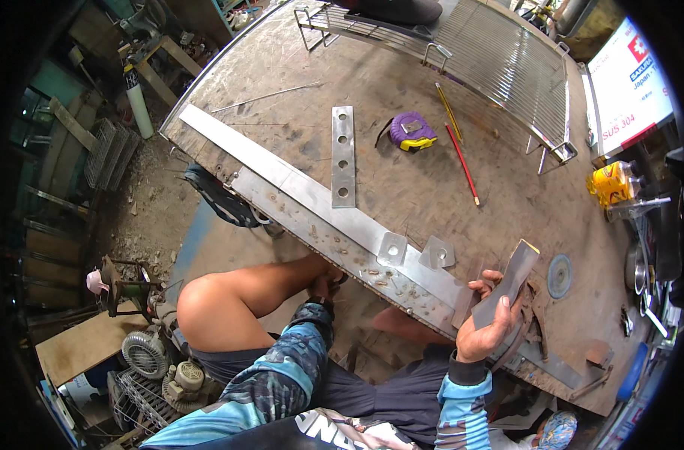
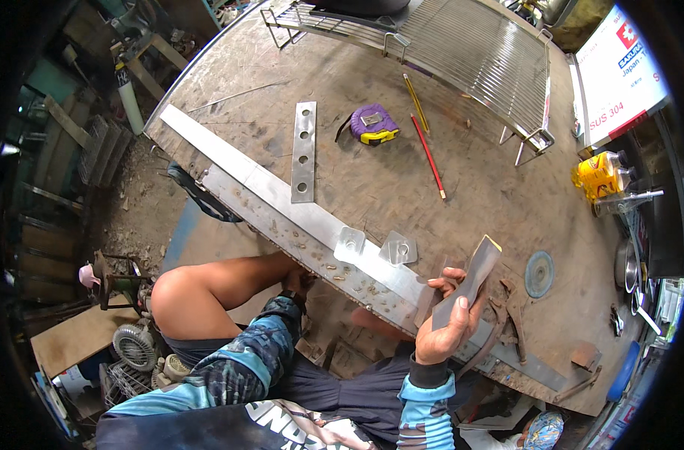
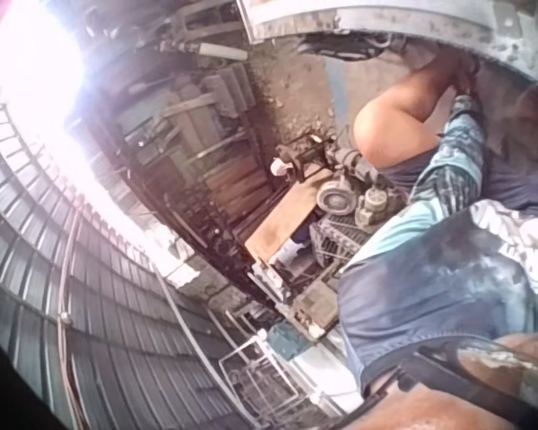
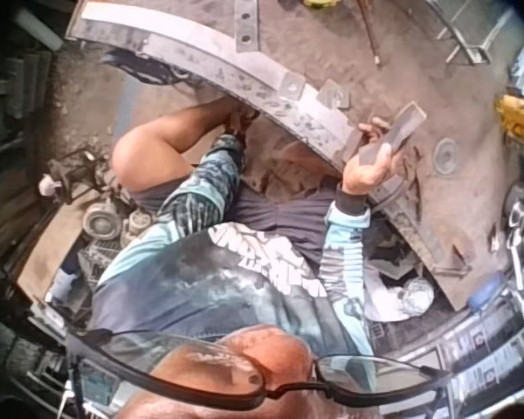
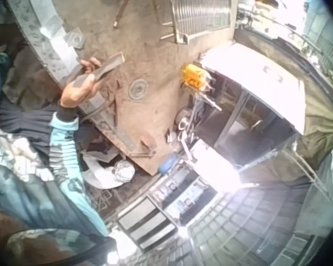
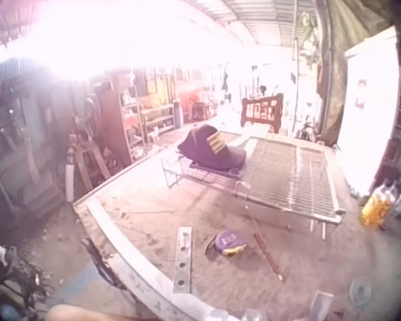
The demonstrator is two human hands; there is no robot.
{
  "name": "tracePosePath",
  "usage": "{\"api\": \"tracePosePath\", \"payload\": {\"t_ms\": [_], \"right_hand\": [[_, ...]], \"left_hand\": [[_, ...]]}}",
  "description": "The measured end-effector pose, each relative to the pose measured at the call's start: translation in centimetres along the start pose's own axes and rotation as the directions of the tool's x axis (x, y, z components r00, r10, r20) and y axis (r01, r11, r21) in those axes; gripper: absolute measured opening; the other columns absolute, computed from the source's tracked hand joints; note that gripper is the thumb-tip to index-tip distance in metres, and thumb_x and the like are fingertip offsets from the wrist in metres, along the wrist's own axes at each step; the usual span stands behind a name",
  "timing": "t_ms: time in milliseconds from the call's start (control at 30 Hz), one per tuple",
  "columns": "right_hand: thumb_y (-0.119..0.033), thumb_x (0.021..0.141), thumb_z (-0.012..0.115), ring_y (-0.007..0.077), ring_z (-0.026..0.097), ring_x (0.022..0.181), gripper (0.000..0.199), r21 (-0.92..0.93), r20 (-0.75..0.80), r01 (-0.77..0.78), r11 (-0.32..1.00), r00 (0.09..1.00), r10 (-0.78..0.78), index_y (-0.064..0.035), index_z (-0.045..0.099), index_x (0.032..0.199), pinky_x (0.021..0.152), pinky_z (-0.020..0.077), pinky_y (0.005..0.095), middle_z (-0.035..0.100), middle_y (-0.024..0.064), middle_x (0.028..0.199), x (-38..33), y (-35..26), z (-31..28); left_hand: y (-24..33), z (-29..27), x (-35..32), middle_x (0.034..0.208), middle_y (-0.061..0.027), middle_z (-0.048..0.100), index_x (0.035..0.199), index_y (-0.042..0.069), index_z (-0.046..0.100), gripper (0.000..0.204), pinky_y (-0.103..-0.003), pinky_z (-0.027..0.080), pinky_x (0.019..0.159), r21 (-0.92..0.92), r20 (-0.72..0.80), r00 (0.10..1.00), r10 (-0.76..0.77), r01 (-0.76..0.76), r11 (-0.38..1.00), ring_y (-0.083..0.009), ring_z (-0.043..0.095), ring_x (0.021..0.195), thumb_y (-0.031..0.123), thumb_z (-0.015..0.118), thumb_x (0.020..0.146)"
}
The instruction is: The person files the edges of small square metal pieces on a workbench using a hand file. They repeatedly pick up each piece, file its edges, and place it back on the table. The person then picks up a cap and walks through the workshop.
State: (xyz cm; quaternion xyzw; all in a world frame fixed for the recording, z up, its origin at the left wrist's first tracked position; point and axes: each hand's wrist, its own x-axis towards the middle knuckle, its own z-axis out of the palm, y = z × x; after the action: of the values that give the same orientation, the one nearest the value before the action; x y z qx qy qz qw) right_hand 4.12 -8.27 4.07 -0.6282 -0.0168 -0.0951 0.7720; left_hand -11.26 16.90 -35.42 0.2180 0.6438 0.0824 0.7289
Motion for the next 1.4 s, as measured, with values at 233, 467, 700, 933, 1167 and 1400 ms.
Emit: {"api": "tracePosePath", "payload": {"t_ms": [233,467,700,933,1167,1400], "right_hand": [[-0.030,0.099,0.046,0.0255,0.062,0.092,0.063,-0.029,0.006,-0.008,1.000,1.000,0.008,0.0101,0.042,0.146,0.087,0.0520,0.0384,0.061,0.0226,0.117,0.0,0.1,0.3],[-0.031,0.098,0.047,0.0254,0.062,0.092,0.062,-0.028,0.005,-0.018,0.999,1.000,0.018,0.0092,0.044,0.145,0.087,0.0517,0.0381,0.060,0.0227,0.118,0.0,-0.1,0.4],[-0.032,0.098,0.049,0.0254,0.061,0.092,0.062,-0.027,0.009,-0.033,0.999,0.999,0.034,0.0084,0.044,0.145,0.086,0.0515,0.0384,0.060,0.0227,0.119,0.0,-0.2,0.4],[-0.034,0.099,0.049,0.0254,0.062,0.093,0.062,-0.046,0.008,-0.022,0.999,1.000,0.022,0.0081,0.045,0.145,0.086,0.0519,0.0381,0.061,0.0222,0.118,0.0,0.3,0.2],[-0.035,0.099,0.048,0.0250,0.062,0.093,0.064,-0.058,-0.005,-0.019,0.998,1.000,0.018,0.0100,0.045,0.145,0.084,0.0530,0.0381,0.061,0.0230,0.119,0.1,-0.1,0.7],[-0.036,0.099,0.046,0.0257,0.063,0.091,0.067,-0.118,-0.007,-0.008,0.993,1.000,0.007,0.0111,0.044,0.146,0.084,0.0529,0.0368,0.063,0.0230,0.116,0.1,-0.4,1.2]], "left_hand": [[1.0,0.1,-1.7,0.083,-0.0094,0.069,0.106,0.005,0.071,0.020,-0.034,0.049,0.062,-0.035,-0.132,0.991,0.033,-0.038,0.999,-0.0199,0.068,0.075,0.016,0.062,0.092],[2.4,-0.5,-2.4,0.082,-0.0092,0.068,0.105,0.004,0.071,0.019,-0.034,0.049,0.060,-0.001,-0.174,0.982,0.072,-0.073,0.997,-0.0198,0.067,0.073,0.015,0.063,0.092],[2.7,0.1,-2.2,0.081,-0.0091,0.068,0.104,0.003,0.071,0.019,-0.034,0.048,0.059,0.007,-0.194,0.976,0.096,-0.096,0.995,-0.0197,0.066,0.071,0.015,0.063,0.091],[2.8,0.0,-2.5,0.080,-0.0089,0.067,0.103,0.002,0.071,0.018,-0.034,0.048,0.057,0.014,-0.214,0.970,0.114,-0.113,0.993,-0.0196,0.065,0.069,0.014,0.064,0.090],[4.5,-0.8,-2.5,0.078,-0.0087,0.067,0.101,0.001,0.071,0.018,-0.034,0.047,0.056,0.023,-0.228,0.963,0.147,-0.145,0.989,-0.0196,0.064,0.066,0.013,0.065,0.089],[4.0,-1.1,-2.5,0.077,-0.0085,0.066,0.100,0.000,0.071,0.017,-0.034,0.047,0.054,0.045,-0.243,0.958,0.152,-0.146,0.988,-0.0195,0.063,0.064,0.012,0.065,0.089]]}}
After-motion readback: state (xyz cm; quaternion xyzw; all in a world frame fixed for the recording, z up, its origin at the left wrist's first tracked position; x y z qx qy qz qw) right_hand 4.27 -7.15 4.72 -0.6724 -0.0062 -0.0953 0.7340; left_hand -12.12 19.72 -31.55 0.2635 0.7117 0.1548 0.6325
